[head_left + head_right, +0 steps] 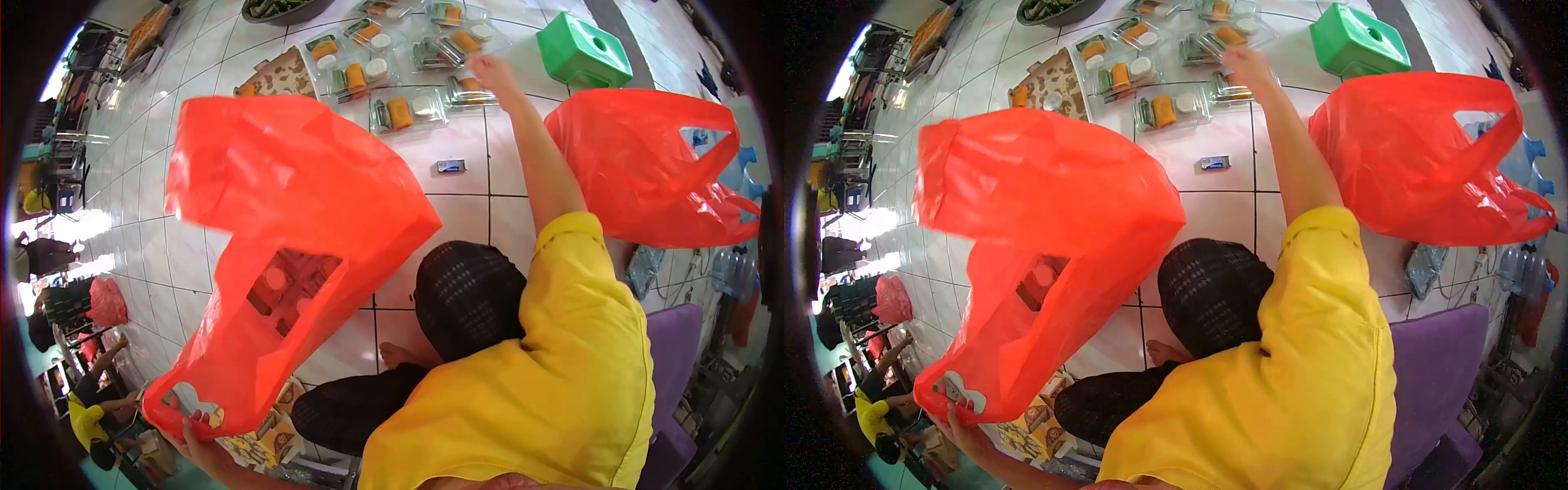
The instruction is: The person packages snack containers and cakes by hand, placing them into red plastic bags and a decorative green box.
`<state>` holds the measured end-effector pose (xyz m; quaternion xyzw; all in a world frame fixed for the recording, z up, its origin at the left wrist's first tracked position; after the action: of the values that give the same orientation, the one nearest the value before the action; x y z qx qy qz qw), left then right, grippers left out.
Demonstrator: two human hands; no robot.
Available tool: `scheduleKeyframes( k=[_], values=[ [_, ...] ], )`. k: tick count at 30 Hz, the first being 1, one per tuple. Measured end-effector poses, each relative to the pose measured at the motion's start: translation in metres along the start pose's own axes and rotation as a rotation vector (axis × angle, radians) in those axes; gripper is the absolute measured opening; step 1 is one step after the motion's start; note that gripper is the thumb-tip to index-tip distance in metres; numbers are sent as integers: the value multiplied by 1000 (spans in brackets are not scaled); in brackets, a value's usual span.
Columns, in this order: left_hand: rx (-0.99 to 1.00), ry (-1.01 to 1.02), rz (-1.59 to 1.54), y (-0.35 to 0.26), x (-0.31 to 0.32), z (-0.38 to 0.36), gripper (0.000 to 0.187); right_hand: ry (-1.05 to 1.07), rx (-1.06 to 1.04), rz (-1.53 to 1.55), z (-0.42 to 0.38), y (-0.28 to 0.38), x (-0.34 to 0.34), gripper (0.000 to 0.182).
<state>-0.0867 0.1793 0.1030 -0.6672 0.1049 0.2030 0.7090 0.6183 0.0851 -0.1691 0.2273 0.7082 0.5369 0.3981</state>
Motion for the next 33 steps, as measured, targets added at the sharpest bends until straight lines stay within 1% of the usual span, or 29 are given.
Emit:
scheduleKeyframes(
  k=[1,2,3,4,6,7,8,11,14,15,16,18,20,22,23,24,25,26,27,28,29,30,31,32,33],
  values=[
    [-18,-68,13,-5,5,-2,61,-33,-58,-450,23,-46,0,43],
    [-36,-137,26,-7,8,-3,60,97,-93,-668,38,-83,10,46],
    [-33,-146,32,-6,10,-2,60,227,-135,-882,49,-106,21,51],
    [-53,-170,32,-1,11,-1,60,234,-141,-871,46,-111,28,51],
    [-65,-205,44,1,11,4,59,-15,-171,-1078,26,-121,34,65],
    [-72,-189,56,1,13,5,61,10,-156,-1092,23,-124,38,77],
    [-84,-172,70,1,15,3,62,26,-159,-1085,20,-129,41,77],
    [-49,-151,161,-7,23,-1,64,-88,-269,-1099,0,-140,40,80],
    [-31,-130,124,-2,18,2,64,-112,-299,-1148,-27,-145,28,78],
    [-32,-119,117,-1,20,2,64,-175,-367,-1141,-40,-147,23,74],
    [-33,-133,98,0,21,0,64,-181,-359,-1151,-55,-143,17,74],
    [-37,-140,76,2,23,-1,64,-59,-189,-1115,-83,-139,12,70],
    [-50,-155,38,4,23,-3,62,-29,-155,-1172,-95,-132,1,67],
    [-30,-93,6,3,26,-1,59,40,-143,-1174,-88,-133,-13,70],
    [-58,-55,-8,12,18,10,58,110,6,-1100,-86,-109,-18,79],
    [-88,-40,-14,13,14,14,56,111,47,-741,-79,-152,-18,84],
    [-70,-55,-30,9,10,11,55,234,140,-478,-61,-191,-18,89],
    [-47,-69,-49,-4,18,5,55,336,264,-224,-46,-228,-18,95],
    [-82,-30,-31,-12,24,-4,55,289,320,-416,-72,-151,-16,91],
    [-124,24,-16,-18,29,-14,55,367,388,-74,-71,-183,-12,84],
    [-172,78,-10,-15,30,-26,57,386,363,-150,-78,-195,-19,84],
    [-216,144,-14,-14,31,-31,59,299,327,-454,-67,-236,-31,64],
    [-228,107,-16,-10,30,-34,59,279,387,-511,-77,-240,-34,62],
    [-191,135,-53,-9,32,-36,61,253,454,-567,-92,-244,-41,60],
    [-143,167,-90,-8,34,-37,64,187,481,-415,-107,-247,-41,59]
  ],
)
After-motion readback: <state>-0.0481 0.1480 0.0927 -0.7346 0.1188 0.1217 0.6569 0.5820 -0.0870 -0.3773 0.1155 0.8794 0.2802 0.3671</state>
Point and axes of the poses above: each hand's wrist, its own z-axis towards the middle knuckle, its own x-axis out of the palm, y = z × x, the point moved 5 cm from there along z, towards the middle knuckle, and after that the axes turned 4 degrees about -y, right-handed, at the moved point
